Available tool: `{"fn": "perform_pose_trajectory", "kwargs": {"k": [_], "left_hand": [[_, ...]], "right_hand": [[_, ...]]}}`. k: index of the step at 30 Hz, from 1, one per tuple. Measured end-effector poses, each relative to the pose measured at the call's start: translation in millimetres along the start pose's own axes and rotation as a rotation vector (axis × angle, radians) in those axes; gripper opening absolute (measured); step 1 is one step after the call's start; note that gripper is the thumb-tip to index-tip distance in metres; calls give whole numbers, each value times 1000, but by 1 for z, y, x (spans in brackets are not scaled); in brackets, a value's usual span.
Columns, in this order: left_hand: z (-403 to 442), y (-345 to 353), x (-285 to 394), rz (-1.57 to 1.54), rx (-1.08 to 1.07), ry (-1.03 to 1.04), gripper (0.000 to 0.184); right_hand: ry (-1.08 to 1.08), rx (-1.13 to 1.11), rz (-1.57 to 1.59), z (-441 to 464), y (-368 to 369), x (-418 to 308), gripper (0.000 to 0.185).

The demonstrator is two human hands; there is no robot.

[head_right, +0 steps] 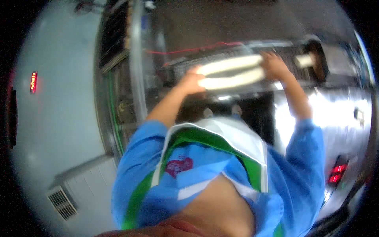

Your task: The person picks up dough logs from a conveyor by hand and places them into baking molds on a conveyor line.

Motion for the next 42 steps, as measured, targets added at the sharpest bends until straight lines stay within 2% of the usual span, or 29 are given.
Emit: {"fn": "perform_pose_trajectory", "kwargs": {"k": [1, 2, 4, 6, 8, 9, 10, 12, 13, 14, 16, 18, 20, 21, 23, 24, 25, 26, 27, 28, 30, 31, 32, 34, 36, 38, 41, 42], "left_hand": [[0, 5, -7, -30, -9, -22, 47], [-1, 11, -10, -65, -21, -35, 47], [-4, 7, -10, -54, -8, -74, 47], [-7, 7, -6, -34, -16, -79, 46], [-10, 6, -3, -67, -50, -114, 44], [-13, 4, -1, -46, -25, -135, 40], [-17, 2, 2, -49, -11, -142, 40], [-30, -8, 7, -50, 8, -151, 36], [-35, -19, 17, 11, 51, -127, 33], [-42, -30, 17, 5, 58, -135, 33], [-61, -60, 26, 67, 86, -27, 32], [-83, -99, 17, 91, 99, 1, 31], [-102, -146, -14, 181, 136, -44, 35], [-118, -175, -32, 185, 189, -62, 34], [-159, -239, -75, 178, 297, -131, 31], [-183, -269, -100, 168, 352, -182, 30], [-220, -307, -131, 261, 480, -299, 29], [-256, -336, -159, 363, 596, -417, 29], [-280, -349, -185, 385, 647, -471, 28], [-299, -361, -208, 403, 695, -521, 27], [-320, -366, -247, 545, 633, -760, 30], [-327, -355, -275, 595, 550, -861, 37], [-325, -337, -284, 582, 543, -857, 37], [-345, -304, -322, 320, 494, -1095, 42], [-341, -274, -311, 172, 488, -949, 45], [-335, -238, -314, 94, 555, -787, 41], [-326, -204, -287, -143, 659, -619, 33], [-322, -194, -274, -133, 732, -539, 32]], "right_hand": [[-62, -40, 8, 17, 25, 5, 35], [-4, -91, 11, 5, 12, -9, 32], [-35, -25, 59, 5, 10, -9, 22], [-98, -2, 140, 6, 19, -4, 30], [-10, 47, 289, 10, 26, 13, 35], [-31, 97, 330, 3, 14, 6, 21], [-59, 54, 185, -2, 9, -5, 20], [-1, -69, 88, -4, -3, -22, 22], [27, -62, 3, 10, 21, -3, 31], [19, -62, -6, 10, 11, -8, 31], [-104, -232, -181, -2, -12, -37, 32], [-55, -234, -119, -14, -73, -66, 33], [-194, -196, -286, -2, -113, -94, 40], [-167, -189, -256, -8, -160, -121, 45], [-201, -62, -193, 14, -214, -154, 46], [-298, 80, -185, 20, -260, -188, 46], [-408, 220, -186, 25, -312, -233, 46], [-401, 239, -125, 36, -343, -264, 45], [-483, 245, -75, 47, -363, -293, 46], [-511, 375, -64, 55, -381, -320, 47], [-513, 353, -24, 93, -384, -360, 53], [-652, 426, 23, 115, -371, -376, 53], [-675, 312, 61, 118, -359, -392, 49], [-547, 182, 25, 123, -335, -403, 47], [-569, 127, 115, 111, -311, -392, 44], [-631, 182, 194, 90, -292, -365, 41], [-401, 106, 303, 74, -237, -281, 38], [-301, 99, 358, 66, -218, -244, 37]]}}
Point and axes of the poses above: each hand's wrist, its own z-axis towards the middle knuckle, its own y-axis out of the palm, x = y × z, the point moved 10 cm from there along z, towards the middle knuckle, and after that the axes turned 12 degrees about -x, right-handed, at the moved point
